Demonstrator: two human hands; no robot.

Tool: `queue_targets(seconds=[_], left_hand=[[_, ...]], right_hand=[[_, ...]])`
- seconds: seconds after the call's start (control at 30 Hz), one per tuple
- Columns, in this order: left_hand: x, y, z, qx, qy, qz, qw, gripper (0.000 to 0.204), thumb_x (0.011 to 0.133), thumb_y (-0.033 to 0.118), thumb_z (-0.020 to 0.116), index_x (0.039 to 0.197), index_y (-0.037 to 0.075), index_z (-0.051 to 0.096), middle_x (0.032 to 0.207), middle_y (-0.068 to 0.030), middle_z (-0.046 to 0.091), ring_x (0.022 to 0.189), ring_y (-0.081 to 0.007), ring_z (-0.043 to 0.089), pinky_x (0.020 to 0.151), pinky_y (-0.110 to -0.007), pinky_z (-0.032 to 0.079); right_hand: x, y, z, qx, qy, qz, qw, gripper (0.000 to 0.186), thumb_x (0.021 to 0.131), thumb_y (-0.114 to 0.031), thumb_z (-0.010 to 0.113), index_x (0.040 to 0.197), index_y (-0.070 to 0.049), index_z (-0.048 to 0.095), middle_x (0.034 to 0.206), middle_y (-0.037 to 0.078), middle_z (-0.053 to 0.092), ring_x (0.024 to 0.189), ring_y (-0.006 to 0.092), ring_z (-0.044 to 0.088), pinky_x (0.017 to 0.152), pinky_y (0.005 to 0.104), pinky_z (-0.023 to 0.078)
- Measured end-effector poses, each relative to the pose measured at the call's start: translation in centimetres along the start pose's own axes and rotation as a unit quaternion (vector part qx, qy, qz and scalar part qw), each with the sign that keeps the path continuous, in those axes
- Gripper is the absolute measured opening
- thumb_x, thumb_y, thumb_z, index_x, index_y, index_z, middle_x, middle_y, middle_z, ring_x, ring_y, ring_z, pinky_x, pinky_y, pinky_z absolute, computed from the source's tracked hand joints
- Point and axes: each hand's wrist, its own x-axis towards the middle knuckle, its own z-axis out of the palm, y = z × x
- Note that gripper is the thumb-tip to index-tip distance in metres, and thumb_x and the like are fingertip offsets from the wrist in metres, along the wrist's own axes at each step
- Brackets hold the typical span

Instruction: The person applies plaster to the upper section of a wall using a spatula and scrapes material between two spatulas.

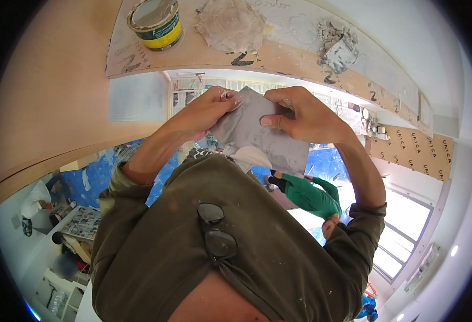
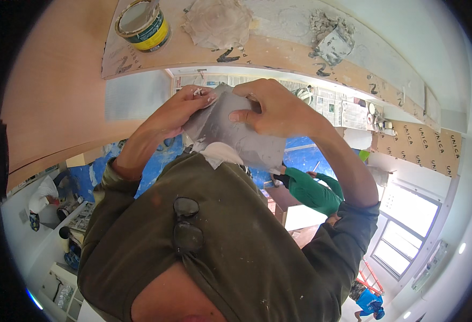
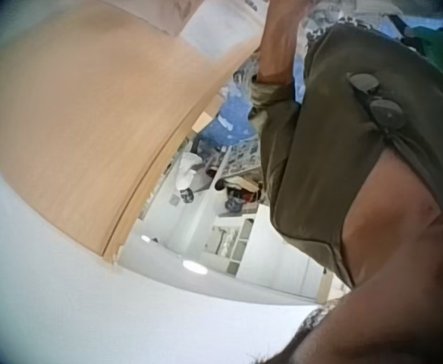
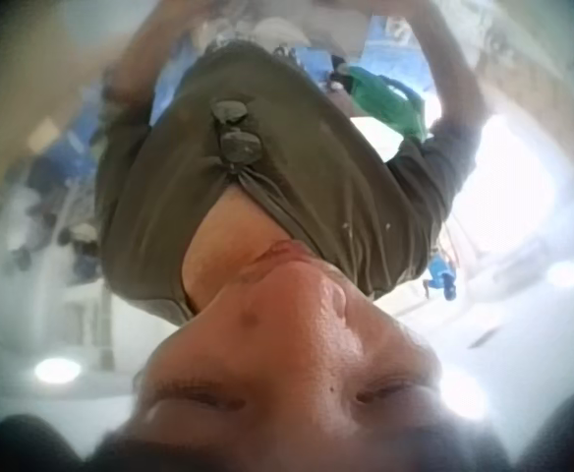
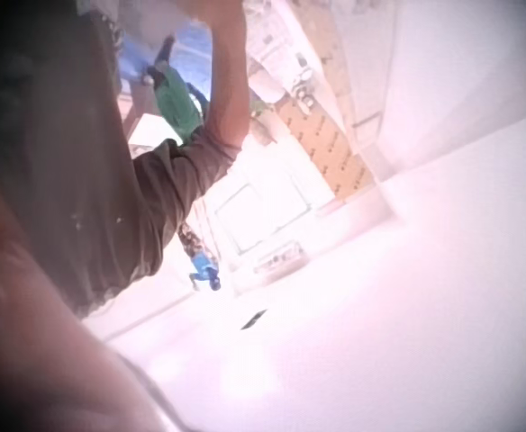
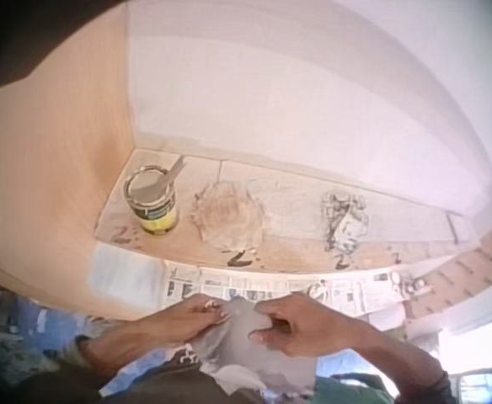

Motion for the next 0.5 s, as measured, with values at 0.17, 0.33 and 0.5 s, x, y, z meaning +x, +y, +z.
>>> queue_targets(seconds=[0.17,0.33,0.5], left_hand=[[-0.7,0.9,1.1,0.001,0.007,0.035,0.999,0.025,0.097,0.020,0.053,0.106,-0.003,0.058,0.092,-0.0040,0.061,0.082,-0.0069,0.059,0.067,-0.024,0.050],[-1.2,2.0,2.3,-0.046,0.042,0.067,0.996,0.034,0.096,0.021,0.055,0.118,-0.006,0.052,0.097,-0.0064,0.061,0.084,-0.0096,0.060,0.071,-0.024,0.051],[-0.9,2.7,1.8,0.025,0.089,0.076,0.993,0.050,0.095,0.026,0.057,0.130,-0.007,0.043,0.114,-0.0108,0.058,0.101,-0.0116,0.055,0.083,-0.026,0.048]], right_hand=[[-3.8,-3.9,-3.3,0.027,0.229,-0.087,0.969,0.010,0.082,-0.001,0.062,0.092,0.001,0.060,0.074,0.014,0.060,0.068,0.0185,0.058,0.063,0.0311,0.046],[-6.6,-3.9,-0.6,-0.332,0.206,-0.267,0.881,0.019,0.076,-0.001,0.065,0.095,-0.003,0.066,0.098,0.012,0.070,0.088,0.0252,0.069,0.073,0.0354,0.056],[-8.4,-2.6,2.5,-0.378,0.220,-0.298,0.848,0.018,0.076,-0.008,0.069,0.093,-0.006,0.067,0.094,0.011,0.068,0.085,0.0222,0.068,0.078,0.0332,0.057]])
